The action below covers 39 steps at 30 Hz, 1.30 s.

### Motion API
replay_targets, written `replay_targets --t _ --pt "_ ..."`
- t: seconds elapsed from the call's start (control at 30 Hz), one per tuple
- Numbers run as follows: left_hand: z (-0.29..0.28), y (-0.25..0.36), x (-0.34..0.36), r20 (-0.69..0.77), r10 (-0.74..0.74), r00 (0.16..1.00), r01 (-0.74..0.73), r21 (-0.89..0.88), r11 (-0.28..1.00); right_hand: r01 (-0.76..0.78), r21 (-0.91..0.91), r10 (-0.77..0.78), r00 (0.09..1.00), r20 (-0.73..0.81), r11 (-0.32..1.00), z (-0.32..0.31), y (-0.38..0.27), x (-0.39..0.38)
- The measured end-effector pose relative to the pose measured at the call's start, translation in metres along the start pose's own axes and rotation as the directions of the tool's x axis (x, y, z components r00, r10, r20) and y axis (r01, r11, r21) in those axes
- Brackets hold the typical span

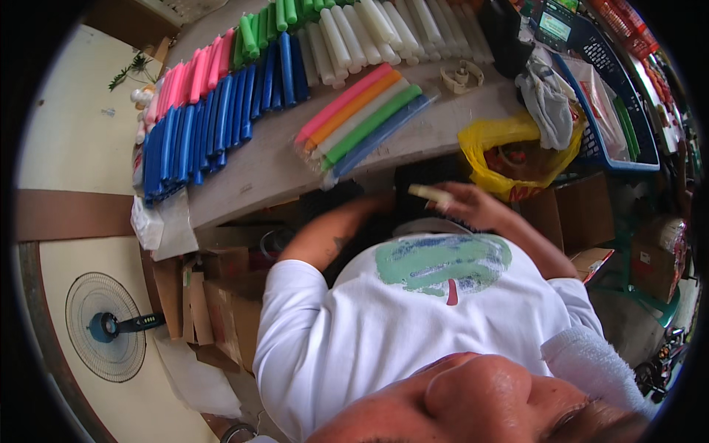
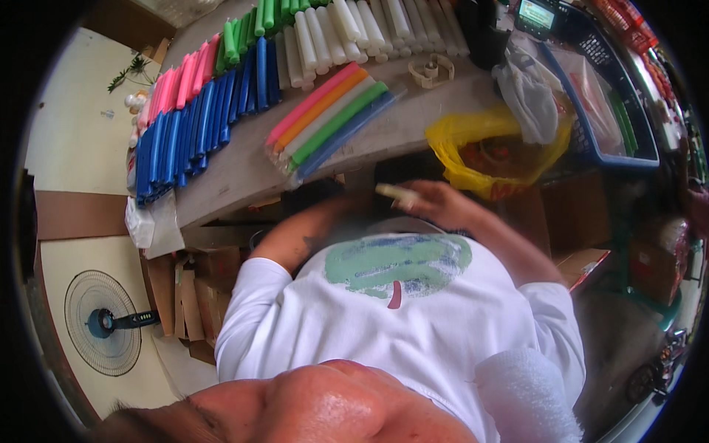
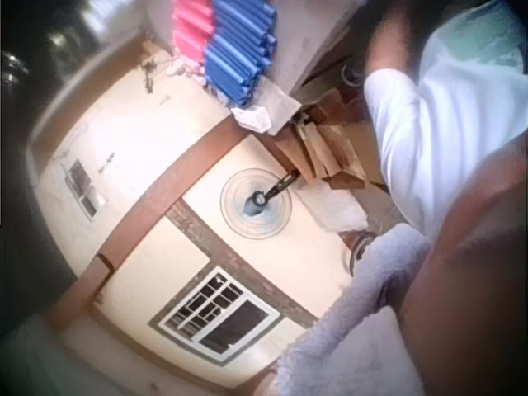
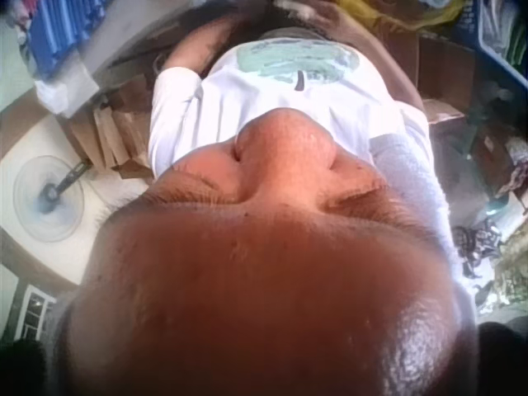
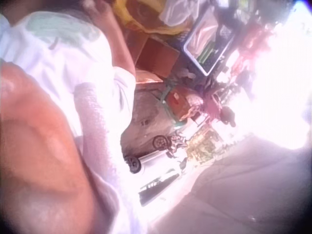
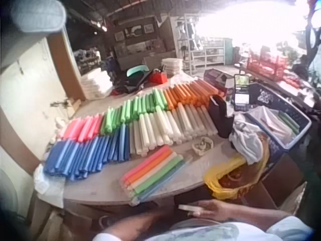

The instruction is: The person arranges colorful plastic items on a table, then uses a utility knife to cut a piece of tape from a roll. They apply the tape to seal a plastic bag containing the items.

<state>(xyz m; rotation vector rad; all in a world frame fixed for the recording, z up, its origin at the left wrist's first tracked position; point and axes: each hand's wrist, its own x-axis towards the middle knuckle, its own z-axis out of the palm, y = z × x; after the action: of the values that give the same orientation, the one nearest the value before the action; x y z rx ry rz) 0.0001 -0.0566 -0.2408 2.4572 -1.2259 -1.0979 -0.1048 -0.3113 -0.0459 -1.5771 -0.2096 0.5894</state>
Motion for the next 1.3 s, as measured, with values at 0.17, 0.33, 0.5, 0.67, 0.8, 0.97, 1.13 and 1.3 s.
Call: replay_targets --t 0.17,0.33,0.5,0.67,0.8,0.97,1.13,1.3 --pt "-0.099 0.069 -0.089 -0.029 -0.069 0.997 0.056 -0.322 0.945 0.187 0.634 -0.082 0.978 -0.192 0.751 -0.013 -0.039 -0.017" --pt "-0.156 0.129 -0.176 -0.25 0.065 0.966 -0.238 -0.761 0.603 0.241 0.775 -0.162 0.97 -0.18 0.584 -0.007 -0.055 0.001" --pt "-0.166 0.146 -0.183 -0.701 -0.048 0.711 -0.531 -0.581 0.617 0.187 0.747 -0.256 0.966 -0.023 0.638 0.012 -0.065 0.02" --pt "-0.165 0.147 -0.179 -0.704 -0.022 0.71 -0.646 -0.664 0.377 0.22 0.389 -0.202 0.975 -0.088 0.894 0.044 -0.081 0.028" --pt "-0.169 0.157 -0.175 -0.722 -0.068 0.689 -0.694 -0.684 0.225 0.4 0.089 -0.4 0.916 -0.023 0.912 0.046 -0.088 0.033" --pt "-0.173 0.126 -0.159 -0.746 -0.004 0.666 -0.743 -0.663 0.092 0.577 -0.561 -0.681 0.732 0.031 0.594 0.027 -0.116 0.028" --pt "-0.175 0.147 -0.154 -0.63 0.014 0.776 -0.621 -0.769 -0.15 0.553 -0.581 -0.707 0.705 -0.054 0.597 0.016 -0.114 0.04" --pt "-0.188 0.143 -0.148 -0.697 0.09 0.712 -0.603 -0.671 -0.432 0.202 -0.927 -0.86 0.474 -0.19 0.316 -0.035 -0.103 0.068"
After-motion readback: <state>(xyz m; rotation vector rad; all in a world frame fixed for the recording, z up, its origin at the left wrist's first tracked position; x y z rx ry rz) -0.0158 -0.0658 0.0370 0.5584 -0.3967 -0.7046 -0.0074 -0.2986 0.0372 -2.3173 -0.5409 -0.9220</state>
